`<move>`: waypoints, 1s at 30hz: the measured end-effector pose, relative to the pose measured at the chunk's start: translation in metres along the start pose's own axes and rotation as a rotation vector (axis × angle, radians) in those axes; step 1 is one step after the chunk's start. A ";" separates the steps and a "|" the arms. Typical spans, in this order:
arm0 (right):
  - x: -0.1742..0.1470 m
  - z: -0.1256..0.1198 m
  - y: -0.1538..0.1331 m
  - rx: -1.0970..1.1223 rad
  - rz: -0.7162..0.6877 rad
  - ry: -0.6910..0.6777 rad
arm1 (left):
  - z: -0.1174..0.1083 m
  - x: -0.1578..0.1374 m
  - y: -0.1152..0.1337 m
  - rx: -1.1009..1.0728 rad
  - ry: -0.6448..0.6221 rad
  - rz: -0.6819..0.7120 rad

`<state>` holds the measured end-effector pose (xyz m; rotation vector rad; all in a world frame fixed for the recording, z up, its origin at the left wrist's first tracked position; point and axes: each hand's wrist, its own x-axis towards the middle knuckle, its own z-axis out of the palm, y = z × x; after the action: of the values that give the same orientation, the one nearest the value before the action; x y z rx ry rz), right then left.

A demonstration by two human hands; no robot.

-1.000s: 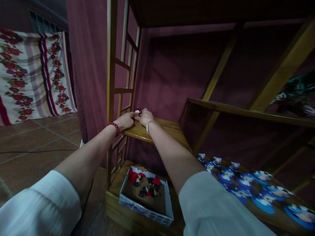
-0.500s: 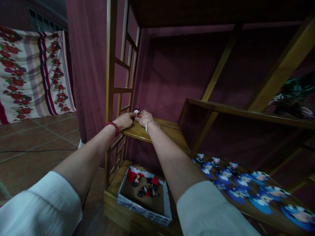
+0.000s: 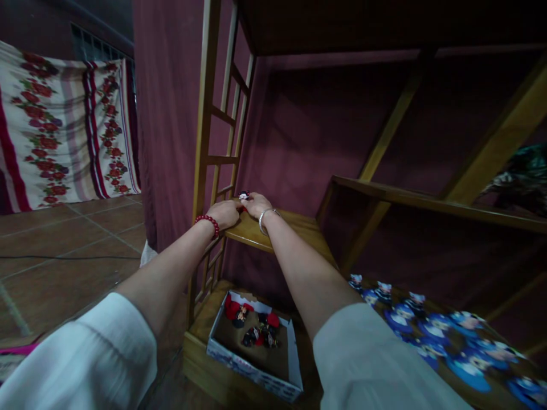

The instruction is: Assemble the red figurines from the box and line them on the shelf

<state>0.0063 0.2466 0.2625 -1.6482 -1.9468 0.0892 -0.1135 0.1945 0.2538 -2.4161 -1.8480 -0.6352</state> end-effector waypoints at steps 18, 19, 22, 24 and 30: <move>0.016 0.013 0.007 0.215 0.034 0.084 | 0.001 0.000 0.000 0.002 0.014 -0.001; 0.016 0.013 0.007 0.222 0.038 0.092 | 0.000 -0.001 0.001 0.003 0.015 -0.002; 0.017 0.014 0.009 0.238 0.045 0.101 | -0.001 -0.003 0.002 0.013 0.021 0.009; 0.018 0.015 0.011 0.247 0.047 0.097 | -0.002 -0.004 0.002 0.014 0.023 0.008; 0.018 0.015 0.013 0.231 0.055 0.098 | 0.000 -0.002 0.000 0.016 0.017 0.005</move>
<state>0.0093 0.2710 0.2516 -1.5249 -1.7479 0.2407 -0.1140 0.1925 0.2529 -2.3968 -1.8327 -0.6364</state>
